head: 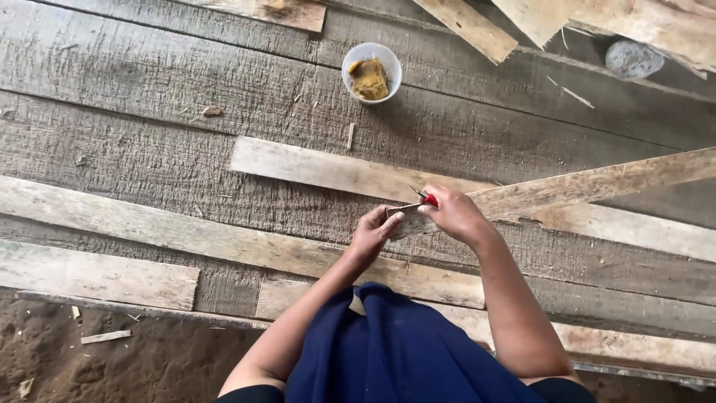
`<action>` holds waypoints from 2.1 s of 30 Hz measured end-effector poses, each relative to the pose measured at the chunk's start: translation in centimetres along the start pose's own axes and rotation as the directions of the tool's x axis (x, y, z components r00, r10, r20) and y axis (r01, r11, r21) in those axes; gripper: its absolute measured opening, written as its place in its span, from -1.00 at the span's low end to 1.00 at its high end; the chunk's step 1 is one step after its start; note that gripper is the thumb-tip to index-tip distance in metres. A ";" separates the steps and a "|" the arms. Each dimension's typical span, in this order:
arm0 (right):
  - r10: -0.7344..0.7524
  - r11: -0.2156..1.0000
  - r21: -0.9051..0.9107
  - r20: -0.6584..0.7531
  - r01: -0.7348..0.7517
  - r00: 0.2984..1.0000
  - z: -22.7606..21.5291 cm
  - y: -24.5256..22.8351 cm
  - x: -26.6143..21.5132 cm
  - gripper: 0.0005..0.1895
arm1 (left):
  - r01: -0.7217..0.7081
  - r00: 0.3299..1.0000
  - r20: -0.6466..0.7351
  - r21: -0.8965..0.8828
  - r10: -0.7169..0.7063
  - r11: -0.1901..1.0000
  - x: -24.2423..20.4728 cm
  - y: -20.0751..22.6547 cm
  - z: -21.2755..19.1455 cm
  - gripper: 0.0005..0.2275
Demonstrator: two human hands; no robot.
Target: The person uses a red utility knife to scrape and clean the surface of several wooden planks on a wooden workbench. They repeatedly scrape along the length of each plank, remove loose debris, and set the cleaned planks aside.
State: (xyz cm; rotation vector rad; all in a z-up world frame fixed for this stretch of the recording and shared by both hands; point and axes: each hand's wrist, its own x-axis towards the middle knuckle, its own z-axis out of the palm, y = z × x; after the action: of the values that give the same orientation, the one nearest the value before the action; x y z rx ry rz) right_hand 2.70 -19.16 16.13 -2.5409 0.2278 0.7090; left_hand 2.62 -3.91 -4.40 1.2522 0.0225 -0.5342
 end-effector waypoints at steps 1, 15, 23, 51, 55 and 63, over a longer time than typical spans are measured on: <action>-0.026 1.000 -0.002 -0.025 0.026 0.999 -0.3 0.1 0.4 -0.75 | 0.014 1.000 0.004 -0.043 -0.014 0.999 0.1 -0.1 0.3 -0.77; -0.214 0.971 0.019 -0.359 0.236 0.908 5.3 4.8 7.0 -0.73 | -0.167 0.961 -0.086 0.582 0.265 0.796 0.6 6.5 0.7 -0.80; 0.494 0.726 0.653 -0.276 -0.216 0.824 7.5 7.8 3.0 -0.54 | 0.318 0.936 -0.186 0.090 -0.297 0.944 0.9 5.3 -0.7 -0.73; 0.809 0.074 0.927 -0.271 0.367 0.522 2.0 10.8 10.1 -0.54 | 0.118 0.962 -0.238 -0.090 -0.137 0.989 6.0 15.0 4.7 -0.77; 0.801 0.108 0.894 -0.338 0.436 0.494 -0.9 9.6 15.2 -0.59 | 0.014 0.960 -0.279 0.036 -0.003 0.999 7.9 14.6 2.9 -0.79; 0.806 0.123 0.834 -0.400 0.537 0.437 -4.2 10.8 26.0 -0.57 | -0.020 0.909 -0.413 0.092 0.057 0.996 10.7 13.3 -3.0 -0.79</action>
State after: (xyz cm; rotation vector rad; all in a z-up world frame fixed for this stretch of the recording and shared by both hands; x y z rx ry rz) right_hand 23.68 -31.38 1.20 -1.0626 1.0291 -0.8207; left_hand 18.10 -2.41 3.28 1.4298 0.3363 -0.2269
